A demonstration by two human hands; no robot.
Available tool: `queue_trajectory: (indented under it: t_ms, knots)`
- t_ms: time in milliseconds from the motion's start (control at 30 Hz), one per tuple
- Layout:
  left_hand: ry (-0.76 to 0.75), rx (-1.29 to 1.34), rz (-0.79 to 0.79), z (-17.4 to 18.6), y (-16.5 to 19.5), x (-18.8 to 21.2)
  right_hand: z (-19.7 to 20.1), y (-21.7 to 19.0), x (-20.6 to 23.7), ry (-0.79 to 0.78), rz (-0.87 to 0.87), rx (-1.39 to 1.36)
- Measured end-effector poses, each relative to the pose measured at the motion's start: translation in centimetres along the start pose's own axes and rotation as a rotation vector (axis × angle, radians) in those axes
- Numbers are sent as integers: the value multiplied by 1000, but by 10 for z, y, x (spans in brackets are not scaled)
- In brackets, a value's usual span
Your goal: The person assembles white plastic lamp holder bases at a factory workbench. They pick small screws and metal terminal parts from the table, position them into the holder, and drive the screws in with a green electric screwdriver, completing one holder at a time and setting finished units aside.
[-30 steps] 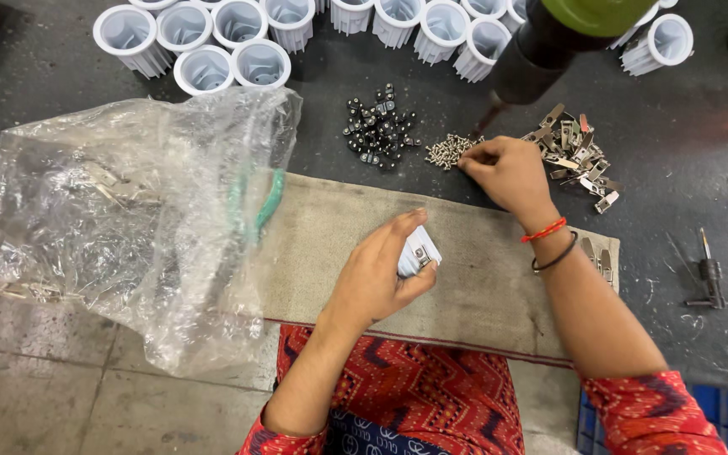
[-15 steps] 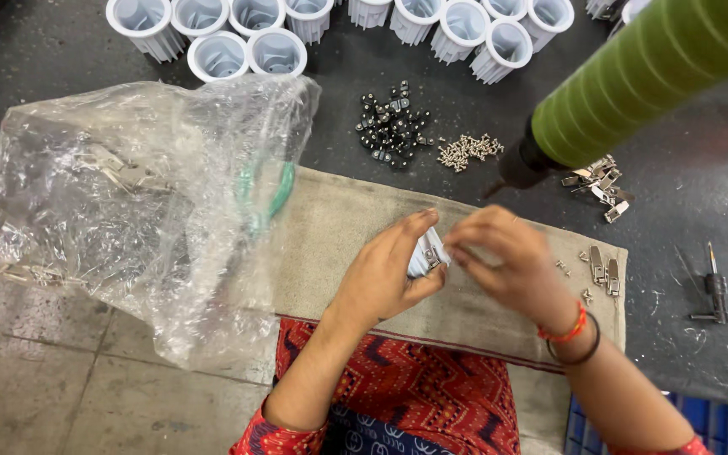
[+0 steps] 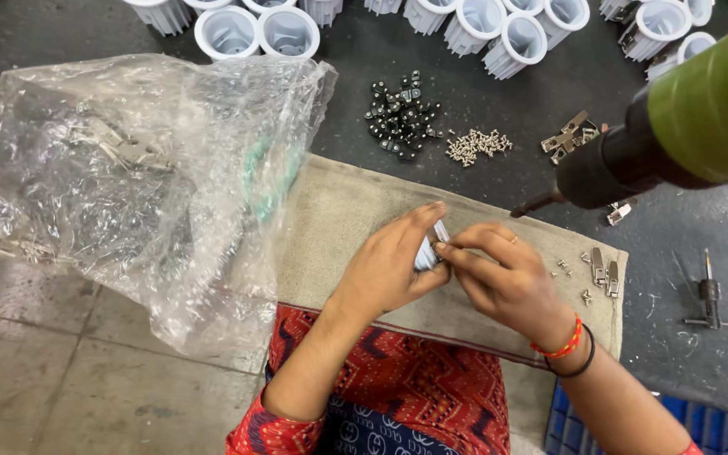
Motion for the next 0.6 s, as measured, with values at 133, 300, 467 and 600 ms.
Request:
queue_trajectory:
  t_ms: [133, 300, 467, 600]
  knots:
    - [1, 17, -7, 0, -1, 1, -2, -2, 6, 15, 47, 50]
    - [6, 8, 5, 0, -1, 1, -3, 0, 7, 31, 43, 44]
    - [-4, 10, 3, 0, -1, 1, -5, 0, 8, 10, 63, 57]
    - [-8, 18, 4, -1, -3, 2, -4, 2, 3, 25, 35, 16]
Point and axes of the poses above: each hand's wrist, its own x-axis away from the middle knuckle, its own z-axis out of the back of the hand, y = z × x, the point moved 7 cm from there along -x, towards the middle knuckle, and after that the axes turned 13 degrees about y, right-handed, at the moved point
